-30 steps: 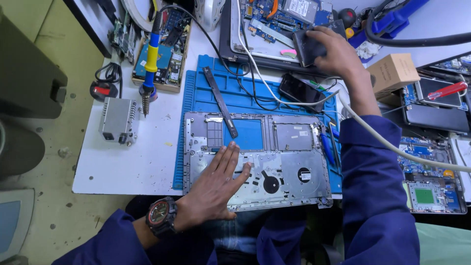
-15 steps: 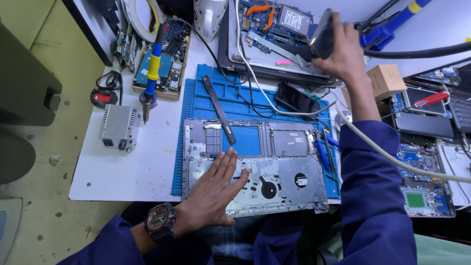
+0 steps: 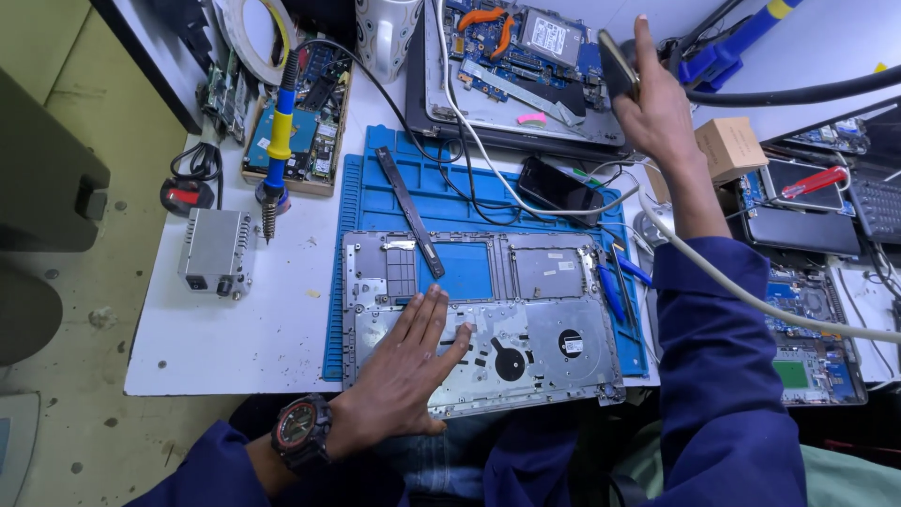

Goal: The person solders on a laptop motherboard with a soldering iron at a repair workbench, then sets the iron down, works on a second laptop board, and removes a flat panel component from an open laptop chassis, placing it onto the lower case.

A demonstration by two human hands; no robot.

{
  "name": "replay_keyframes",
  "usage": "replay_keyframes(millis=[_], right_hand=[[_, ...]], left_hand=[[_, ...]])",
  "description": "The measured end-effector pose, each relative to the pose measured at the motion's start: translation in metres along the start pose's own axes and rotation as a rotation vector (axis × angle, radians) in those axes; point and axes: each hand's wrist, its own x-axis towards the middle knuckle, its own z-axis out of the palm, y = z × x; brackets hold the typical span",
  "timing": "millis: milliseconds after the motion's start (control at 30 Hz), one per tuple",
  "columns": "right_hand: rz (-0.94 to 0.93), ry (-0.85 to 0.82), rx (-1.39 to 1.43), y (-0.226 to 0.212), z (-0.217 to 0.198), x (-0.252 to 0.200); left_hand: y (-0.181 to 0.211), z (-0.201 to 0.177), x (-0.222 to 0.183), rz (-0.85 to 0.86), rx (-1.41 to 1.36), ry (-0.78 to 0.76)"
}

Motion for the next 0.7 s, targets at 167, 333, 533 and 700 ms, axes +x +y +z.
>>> replay_keyframes(millis=[167, 333, 533, 700], right_hand=[[-0.078, 0.08, -0.073, -0.017, -0.012, -0.007], [-0.227, 0.183, -0.079, -0.022, -0.043, -0.023], [-0.258, 0.21, -0.142, -0.062, -0.116, -0.082], [-0.245, 0.286, 0.137, -0.066, -0.163, -0.139]], left_hand=[[-0.001, -0.003, 0.001, 0.004, 0.037, 0.041], [-0.001, -0.002, 0.0, -0.001, 0.004, 0.042], [-0.001, -0.008, 0.0, 0.014, 0.015, 0.043], [-0.001, -0.01, 0.0, 0.012, 0.012, 0.048]])
